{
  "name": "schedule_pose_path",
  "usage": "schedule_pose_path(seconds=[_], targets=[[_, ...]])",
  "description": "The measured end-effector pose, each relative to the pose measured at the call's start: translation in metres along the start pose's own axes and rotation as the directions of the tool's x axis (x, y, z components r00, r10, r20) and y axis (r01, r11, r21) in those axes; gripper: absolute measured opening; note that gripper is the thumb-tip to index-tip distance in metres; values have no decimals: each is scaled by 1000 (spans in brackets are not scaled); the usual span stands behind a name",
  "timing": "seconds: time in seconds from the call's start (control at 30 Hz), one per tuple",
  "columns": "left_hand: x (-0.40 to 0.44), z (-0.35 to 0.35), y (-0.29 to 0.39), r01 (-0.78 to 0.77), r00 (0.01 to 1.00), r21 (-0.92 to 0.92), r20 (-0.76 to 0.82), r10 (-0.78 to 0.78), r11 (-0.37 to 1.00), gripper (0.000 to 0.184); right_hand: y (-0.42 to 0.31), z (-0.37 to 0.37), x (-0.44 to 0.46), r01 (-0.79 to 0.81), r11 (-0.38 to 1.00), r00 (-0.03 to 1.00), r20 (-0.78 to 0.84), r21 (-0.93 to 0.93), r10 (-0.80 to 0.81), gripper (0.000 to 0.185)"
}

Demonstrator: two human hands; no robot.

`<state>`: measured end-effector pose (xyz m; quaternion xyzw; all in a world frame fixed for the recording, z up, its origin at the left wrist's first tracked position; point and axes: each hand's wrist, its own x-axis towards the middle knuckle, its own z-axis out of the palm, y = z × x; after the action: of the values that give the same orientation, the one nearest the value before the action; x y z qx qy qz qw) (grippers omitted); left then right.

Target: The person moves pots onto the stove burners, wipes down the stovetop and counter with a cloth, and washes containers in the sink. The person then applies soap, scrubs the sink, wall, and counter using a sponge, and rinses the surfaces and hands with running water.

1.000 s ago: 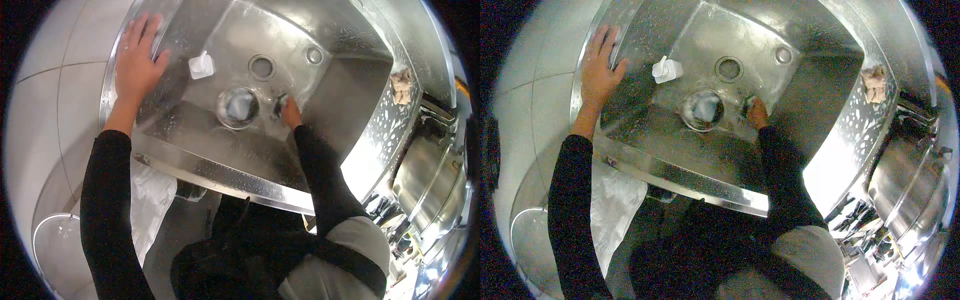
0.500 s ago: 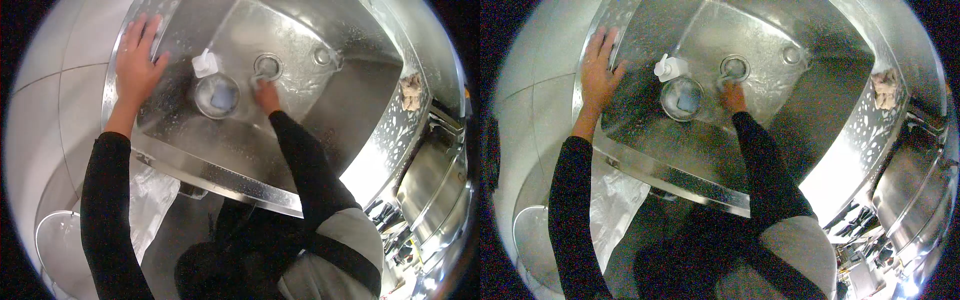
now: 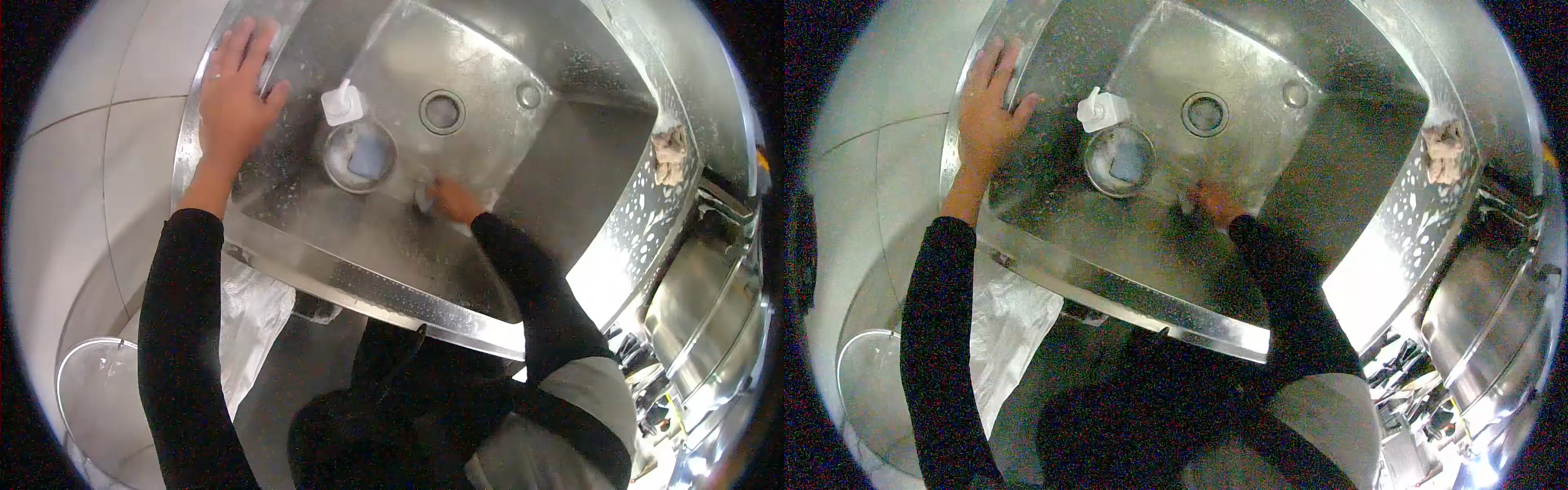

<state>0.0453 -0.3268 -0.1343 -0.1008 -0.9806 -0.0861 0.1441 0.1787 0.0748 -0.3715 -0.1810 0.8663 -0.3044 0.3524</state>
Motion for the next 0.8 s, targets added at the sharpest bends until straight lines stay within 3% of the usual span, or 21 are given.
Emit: schedule_pose_path(seconds=[0.07, 0.13, 0.17, 0.23, 0.27, 0.3, 0.37, 0.4, 0.43, 0.5, 0.53, 0.6, 0.63, 0.67, 0.73, 0.77, 0.8], targets=[[-3, 0, -1, -11, 1000, -1, 9, 11, 1000, 71, 17, 26, 3, -93, 982, 996, -1, 162, 95, 27], [-3, 0, 1, -9, 1000, 1, 11, 9, 1000, 71, 79, 29, 21, 166, 934, 945, -221, -316, -243, 28], [-6, -1, 1, -4, 1000, -1, 19, 4, 1000, 71, 78, 11, 29, 7, 932, 928, -344, -363, -141, 26], [-2, -4, 3, -18, 1000, 33, 23, 18, 999, 78, 70, -43, 43, -192, 916, 896, -444, -352, 18, 22], [-1, -4, 5, -19, 1000, 33, 23, 18, 999, 78, 73, -59, 41, -231, 922, 908, -409, -311, 90, 20], [0, -5, 7, -13, 1000, 25, 24, 13, 1000, 79, 83, -61, 36, -229, 922, 908, -411, -312, 86, 20], [2, -6, 9, -3, 1000, 18, 20, 3, 1000, 79, 99, -58, 23, -134, 687, 927, -335, -714, -167, 21], [1, -8, 10, 4, 1000, 7, 31, -4, 1000, 79, 79, -50, 13, -290, 878, 856, -513, -381, 60, 30], [-1, -10, 10, 10, 999, -3, 44, -10, 1000, 79, 41, -51, -2, -145, 868, 883, -458, -476, -104, 30], [-1, -7, 6, -11, 1000, 25, 20, 11, 1000, 79, 10, -29, 6, 76, 876, 933, -276, -477, -231, 31], [-1, -6, 6, -37, 999, 44, -3, 37, 998, 79, 19, 3, 15, 131, 914, 968, -151, -383, -202, 33], [4, -4, 6, -31, 999, 34, -11, 32, 999, 78, 28, 64, 31, 298, 924, 924, -171, -239, -342, 34], [2, -4, 8, -27, 1000, 22, 0, 27, 999, 77, 42, 76, 34, 297, 924, 925, -169, -240, -341, 34], [3, -4, 8, -26, 1000, 30, 1, 26, 999, 77, 55, 86, 44, 312, 898, 937, -58, -312, -346, 36], [0, -4, 3, -33, 999, 2, 35, 33, 999, 77, 36, 80, 53, 177, 928, 984, 27, -329, -178, 35], [-2, -3, -2, -2, 997, -7, 79, 3, 1000, 76, 5, 53, 57, 27, 957, 1000, 16, -288, -23, 32], [-2, -3, -2, 28, 993, -14, 117, -26, 1000, 76, -3, 35, 66, 132, 958, 990, -7, -253, -138, 26]])
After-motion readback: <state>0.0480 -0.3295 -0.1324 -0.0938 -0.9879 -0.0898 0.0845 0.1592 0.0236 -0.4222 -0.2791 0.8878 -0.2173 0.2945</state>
